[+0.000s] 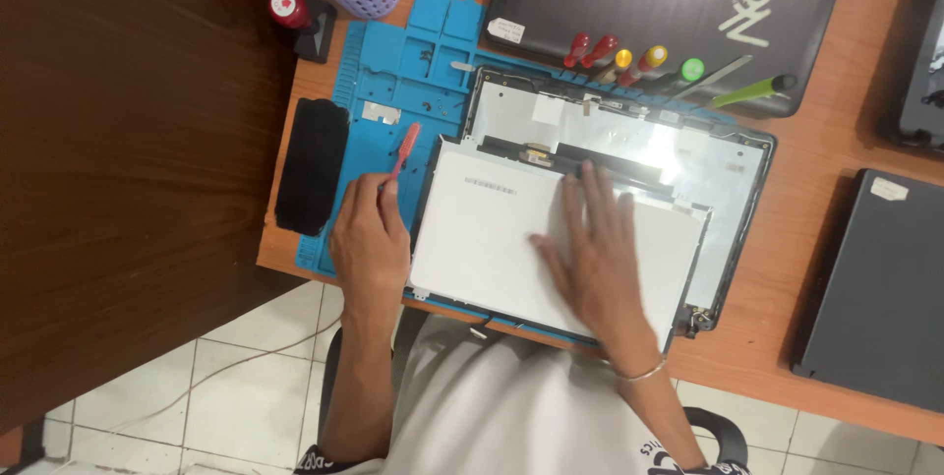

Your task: The person prying the bezel off a laptop by hand, disconnects a connector cable from the rear of the LCD panel, and removes the screen from the lid assembly using a small red hand tool.

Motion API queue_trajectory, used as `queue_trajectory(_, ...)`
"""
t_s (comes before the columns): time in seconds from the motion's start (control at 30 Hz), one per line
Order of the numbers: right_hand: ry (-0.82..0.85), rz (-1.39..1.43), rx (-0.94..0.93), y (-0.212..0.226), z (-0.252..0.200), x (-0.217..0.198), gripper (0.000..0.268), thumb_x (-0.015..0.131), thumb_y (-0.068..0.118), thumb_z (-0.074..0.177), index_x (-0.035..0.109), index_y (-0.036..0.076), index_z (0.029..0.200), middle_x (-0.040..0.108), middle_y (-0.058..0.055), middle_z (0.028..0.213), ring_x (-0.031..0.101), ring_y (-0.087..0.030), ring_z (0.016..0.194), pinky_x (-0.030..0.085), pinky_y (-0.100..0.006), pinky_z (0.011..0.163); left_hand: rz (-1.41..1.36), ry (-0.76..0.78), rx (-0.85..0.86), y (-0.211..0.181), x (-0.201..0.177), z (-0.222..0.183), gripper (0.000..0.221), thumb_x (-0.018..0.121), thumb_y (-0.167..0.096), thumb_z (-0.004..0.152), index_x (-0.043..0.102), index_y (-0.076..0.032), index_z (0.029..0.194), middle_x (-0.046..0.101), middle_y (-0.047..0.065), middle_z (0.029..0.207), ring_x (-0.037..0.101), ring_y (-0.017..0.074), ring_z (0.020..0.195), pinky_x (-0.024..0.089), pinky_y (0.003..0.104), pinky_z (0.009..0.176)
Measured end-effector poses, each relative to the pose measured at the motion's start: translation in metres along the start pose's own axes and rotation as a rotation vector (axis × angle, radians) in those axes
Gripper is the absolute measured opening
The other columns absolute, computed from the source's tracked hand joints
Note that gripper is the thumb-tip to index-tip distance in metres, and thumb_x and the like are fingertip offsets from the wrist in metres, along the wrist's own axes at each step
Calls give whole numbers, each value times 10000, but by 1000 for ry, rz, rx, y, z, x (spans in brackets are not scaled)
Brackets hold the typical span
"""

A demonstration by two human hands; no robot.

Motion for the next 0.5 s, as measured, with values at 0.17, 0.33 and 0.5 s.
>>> queue_trajectory(0.17,176,-61,-77,55,-7,47,820,509,481,995,274,-94,1530,229,-284,1625,183,-418,1530,108,-637,1203,-79,30,-23,9,-8,-9,185,545,-169,1054,643,-13,1070,686,116,956,684,281,819,520,418,730)
queue_trajectory(0.33,213,58,-261,84,-15,51,742,493,459,1045,308,-7,1593,250,-203,1675,202,-364,1567,129,-590,1264,-171,2,-56,18,-20,-13,202,557,-173,1048,657,-2,1083,693,119,997,671,253,817,530,392,697)
queue_trajectory(0.5,66,-55,48,62,-10,45,790,496,438,1022,282,-118,1542,216,-306,1636,177,-442,1535,130,-630,1211,-156,23,-162,39,-27,-15,229,564,-213,1045,674,-18,1095,701,102,1001,647,227,807,540,363,669)
Point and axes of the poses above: each hand's wrist, its own z-axis towards the middle knuckle, its own x-axis out of the palm, y = z × x, the point moved 6 cm from there along z, towards the middle knuckle
